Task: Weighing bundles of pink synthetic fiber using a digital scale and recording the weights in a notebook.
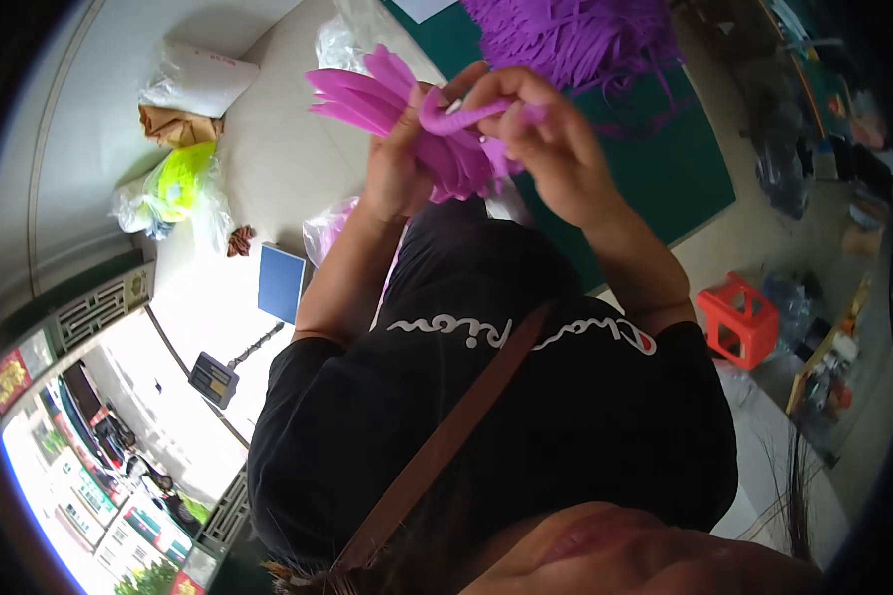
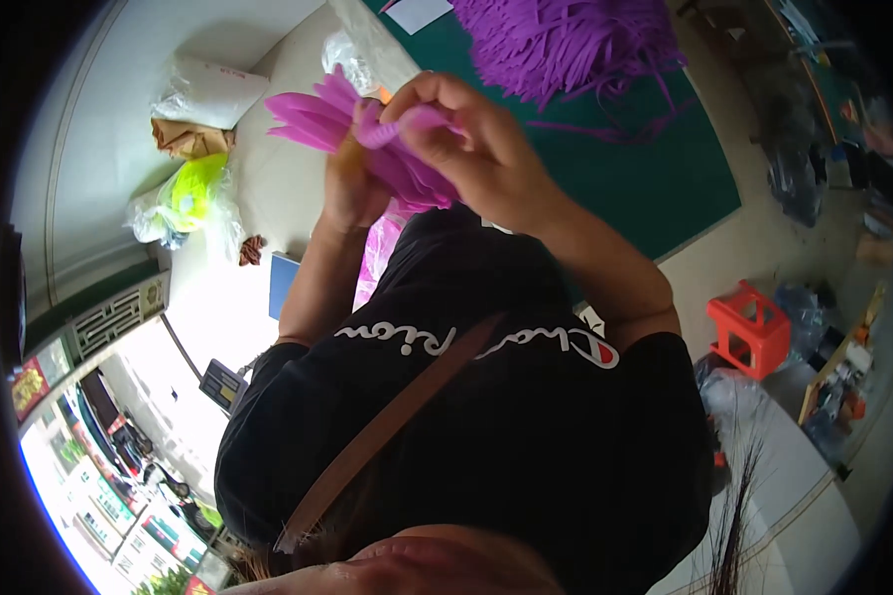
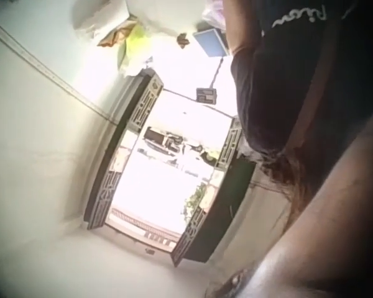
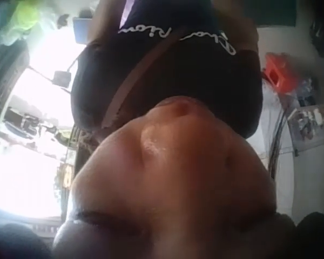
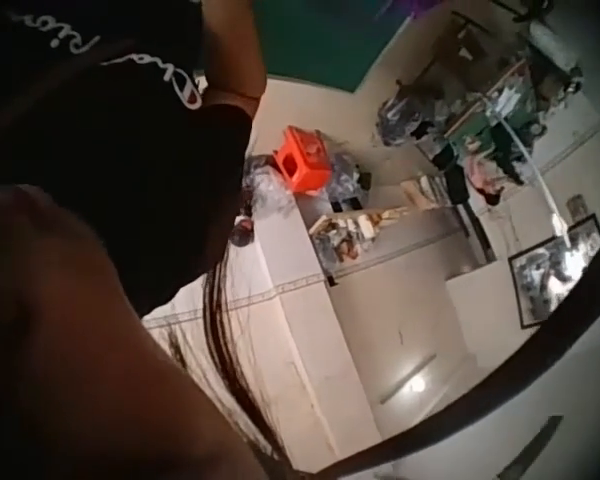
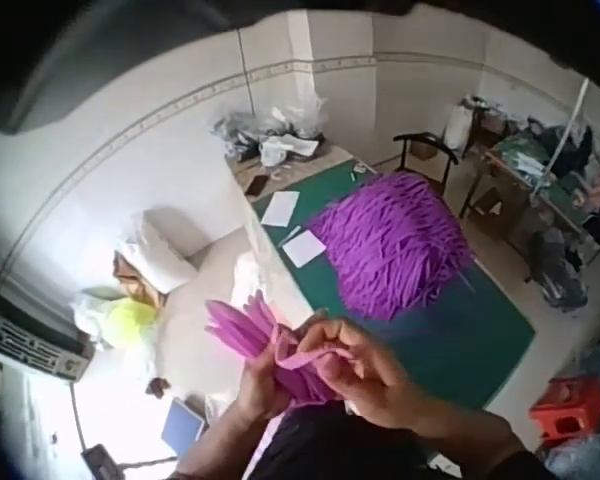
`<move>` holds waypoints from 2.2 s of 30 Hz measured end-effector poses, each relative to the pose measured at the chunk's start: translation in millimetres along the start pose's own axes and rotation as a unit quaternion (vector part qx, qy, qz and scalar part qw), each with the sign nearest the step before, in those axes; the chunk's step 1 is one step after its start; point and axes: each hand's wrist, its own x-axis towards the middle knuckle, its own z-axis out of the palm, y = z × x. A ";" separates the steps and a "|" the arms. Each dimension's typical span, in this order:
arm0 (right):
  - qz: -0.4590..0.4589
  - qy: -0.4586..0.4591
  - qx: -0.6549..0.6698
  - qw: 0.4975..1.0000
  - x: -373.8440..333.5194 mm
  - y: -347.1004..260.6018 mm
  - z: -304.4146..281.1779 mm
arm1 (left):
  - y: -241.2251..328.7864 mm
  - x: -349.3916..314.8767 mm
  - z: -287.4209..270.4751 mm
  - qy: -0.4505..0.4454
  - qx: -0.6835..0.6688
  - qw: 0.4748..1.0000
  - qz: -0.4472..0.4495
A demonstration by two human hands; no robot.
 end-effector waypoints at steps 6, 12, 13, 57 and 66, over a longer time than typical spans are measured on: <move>0.147 0.006 0.128 0.981 23.2 35.1 23.7 | -10.7 -13.0 -14.1 0.088 -0.031 0.996 -0.006; 0.180 0.050 0.307 0.933 49.4 70.6 35.5 | 15.5 -11.2 -36.4 0.105 -0.044 0.993 -0.024; 0.186 0.052 0.292 0.937 56.2 77.8 42.1 | 21.3 -6.4 -42.0 0.091 -0.055 0.994 -0.019; 0.285 -0.469 -0.052 0.834 611.9 451.9 374.8 | 524.6 43.5 -438.9 0.532 0.292 0.647 0.462; 0.343 -0.848 0.105 0.391 495.0 360.3 703.3 | 550.9 -74.9 -419.5 0.424 0.192 0.713 0.525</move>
